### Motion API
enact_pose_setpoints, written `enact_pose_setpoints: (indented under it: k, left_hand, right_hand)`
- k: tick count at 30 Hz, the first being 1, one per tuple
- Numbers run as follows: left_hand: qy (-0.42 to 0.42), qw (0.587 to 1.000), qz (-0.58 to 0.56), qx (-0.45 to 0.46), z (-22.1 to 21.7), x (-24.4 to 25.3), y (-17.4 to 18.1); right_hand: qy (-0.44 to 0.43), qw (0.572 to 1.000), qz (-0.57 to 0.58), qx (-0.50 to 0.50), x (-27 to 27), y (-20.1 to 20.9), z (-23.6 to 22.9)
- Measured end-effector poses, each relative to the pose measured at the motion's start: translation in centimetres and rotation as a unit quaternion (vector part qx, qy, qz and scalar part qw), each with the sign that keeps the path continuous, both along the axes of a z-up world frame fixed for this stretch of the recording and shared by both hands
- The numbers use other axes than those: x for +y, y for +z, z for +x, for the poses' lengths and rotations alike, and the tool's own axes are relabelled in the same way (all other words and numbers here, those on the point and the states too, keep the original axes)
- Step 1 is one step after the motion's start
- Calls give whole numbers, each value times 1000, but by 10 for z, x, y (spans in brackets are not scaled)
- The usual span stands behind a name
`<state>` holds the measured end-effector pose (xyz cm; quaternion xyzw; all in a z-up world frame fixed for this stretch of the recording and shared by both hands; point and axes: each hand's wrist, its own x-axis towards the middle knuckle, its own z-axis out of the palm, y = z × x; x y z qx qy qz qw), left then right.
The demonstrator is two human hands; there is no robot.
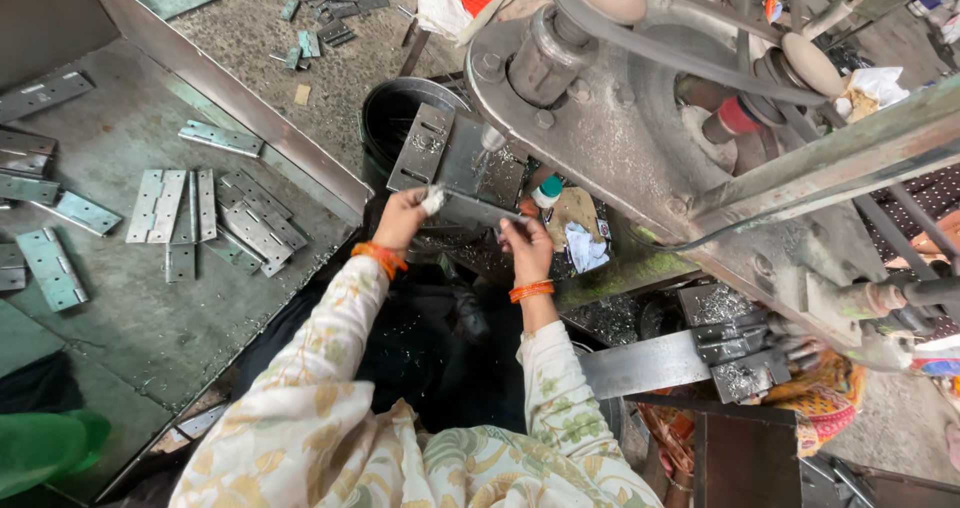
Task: The person operates a manual metal press to punch holes in rectangular metal plates. They pick up plates from a pile, place them into the press, activate the machine, and then remove the finished plates.
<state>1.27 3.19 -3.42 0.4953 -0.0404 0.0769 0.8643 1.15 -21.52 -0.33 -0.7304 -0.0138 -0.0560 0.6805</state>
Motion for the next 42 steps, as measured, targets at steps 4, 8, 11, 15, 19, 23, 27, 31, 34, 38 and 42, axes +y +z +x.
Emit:
enact_pose_setpoints:
  k: [4,8,11,15,19,23,27,31,34,38,42]
  left_hand:
    - [253,715,651,42,9,9,31]
    - [190,663,724,-18,-19,-1,52]
    - [94,642,761,-12,-41,-19,44]
    - [85,587,805,-36,-37,-20,28]
    - [32,584,811,-27,-8,-14,23]
    - [35,565,824,-26,5,-17,20]
    - [68,581,810,-44,-2,-14,17]
    - [72,594,801,-38,-16,-12,20]
    - [53,574,817,-23,-6,-12,29]
    - [22,548,836,-7,7,-22,27]
    - [45,569,821,6,30,-26,30]
  right_hand:
    - [-64,949,-261,-167,9,11,-13]
    - [46,856,-486,-170,50,14,-16]
    - [115,849,-475,-204,71,10,-23]
    - [130,866,-449,-179,63,21,-40]
    - [188,834,-515,-68,47,22,-85]
    - [178,780,-589,110,53,-14,-139]
    - [114,835,-537,24,55,-62,-174]
    - [131,837,-526,78,49,-71,-176]
    - [165,830,-531,41,43,-42,-145]
    - [191,811,-548,69,36,-14,-128]
    - [169,815,-552,50,44,-25,-140]
